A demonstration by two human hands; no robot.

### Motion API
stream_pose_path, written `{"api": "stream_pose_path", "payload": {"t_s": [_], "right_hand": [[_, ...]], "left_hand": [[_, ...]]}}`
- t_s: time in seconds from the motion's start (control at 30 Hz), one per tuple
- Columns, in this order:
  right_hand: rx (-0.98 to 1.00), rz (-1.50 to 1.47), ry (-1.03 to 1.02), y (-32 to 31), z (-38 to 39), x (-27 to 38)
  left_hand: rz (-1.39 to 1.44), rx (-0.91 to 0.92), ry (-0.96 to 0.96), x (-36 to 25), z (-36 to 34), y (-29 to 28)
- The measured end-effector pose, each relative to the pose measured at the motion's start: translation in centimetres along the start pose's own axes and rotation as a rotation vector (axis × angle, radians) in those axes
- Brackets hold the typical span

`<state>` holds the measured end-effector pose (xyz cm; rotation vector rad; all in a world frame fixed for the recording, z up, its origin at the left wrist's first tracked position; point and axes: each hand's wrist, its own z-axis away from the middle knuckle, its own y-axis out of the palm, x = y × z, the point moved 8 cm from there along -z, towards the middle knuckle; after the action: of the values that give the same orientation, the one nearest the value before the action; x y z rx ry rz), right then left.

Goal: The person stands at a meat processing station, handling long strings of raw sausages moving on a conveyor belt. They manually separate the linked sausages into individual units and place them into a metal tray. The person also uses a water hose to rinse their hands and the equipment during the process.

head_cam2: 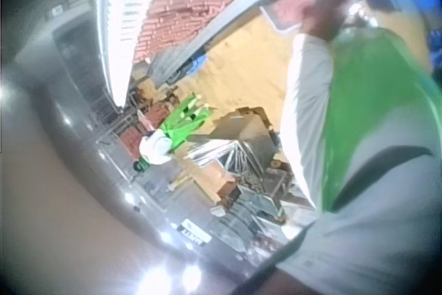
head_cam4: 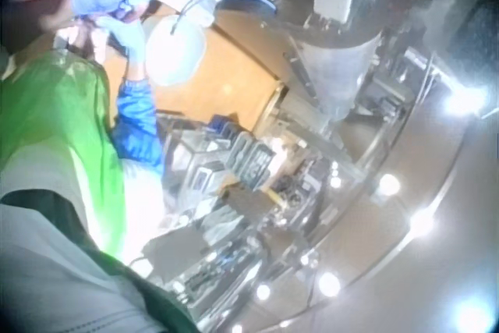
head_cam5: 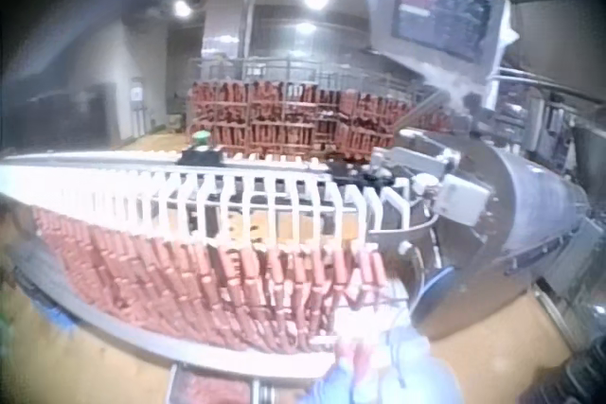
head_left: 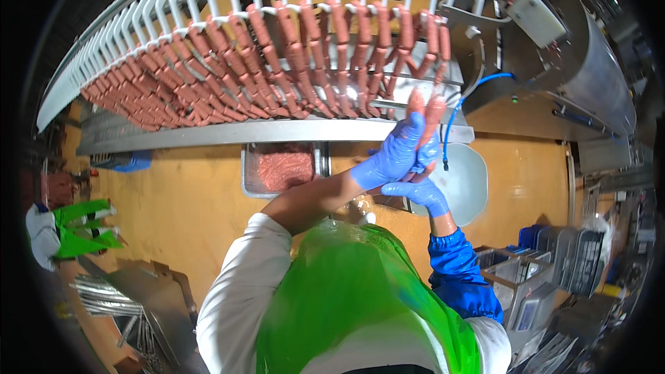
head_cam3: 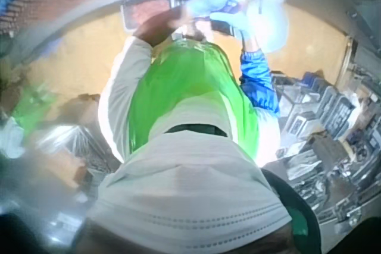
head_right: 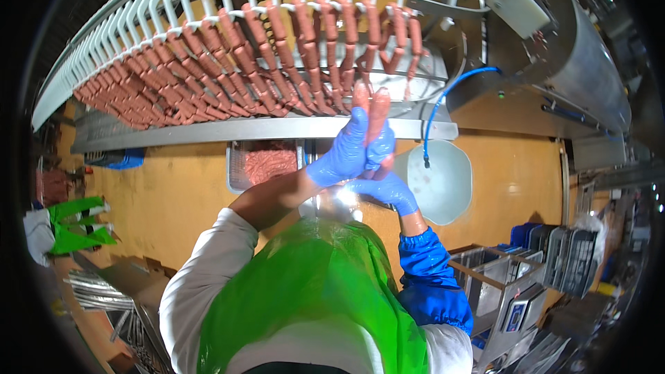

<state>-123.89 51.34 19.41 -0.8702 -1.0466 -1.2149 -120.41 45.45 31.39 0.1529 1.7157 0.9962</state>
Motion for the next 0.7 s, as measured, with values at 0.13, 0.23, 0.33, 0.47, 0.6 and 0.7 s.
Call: {"api": "stream_pose_path", "payload": {"t_s": [0.13, 0.23, 0.33, 0.47, 0.6, 0.7], "right_hand": [[-0.254, -0.036, -0.200, -7.7, 5.2, 1.6], [-0.507, 0.147, -0.448, -13.0, 10.5, 3.7], [-0.635, 0.138, -0.258, -18.1, 13.1, 0.1], [-0.722, 0.451, -0.045, -25.3, 13.8, -14.2], [-0.420, 0.793, 0.461, -26.7, 13.8, -29.8], [-0.321, 1.063, 0.374, -26.7, 11.8, -43.2]], "left_hand": [[0.058, 0.188, 0.207, 2.3, -4.8, 5.8], [0.106, 0.228, 0.336, 3.4, -8.1, 8.8], [0.080, 0.170, 0.437, 6.5, -10.9, 11.5], [-0.517, -0.013, 0.146, 17.2, -14.2, 9.9], [-0.973, -0.009, 0.109, 30.8, -15.1, 3.0], [-1.246, 0.174, -0.305, 38.4, -13.5, -0.4]]}}
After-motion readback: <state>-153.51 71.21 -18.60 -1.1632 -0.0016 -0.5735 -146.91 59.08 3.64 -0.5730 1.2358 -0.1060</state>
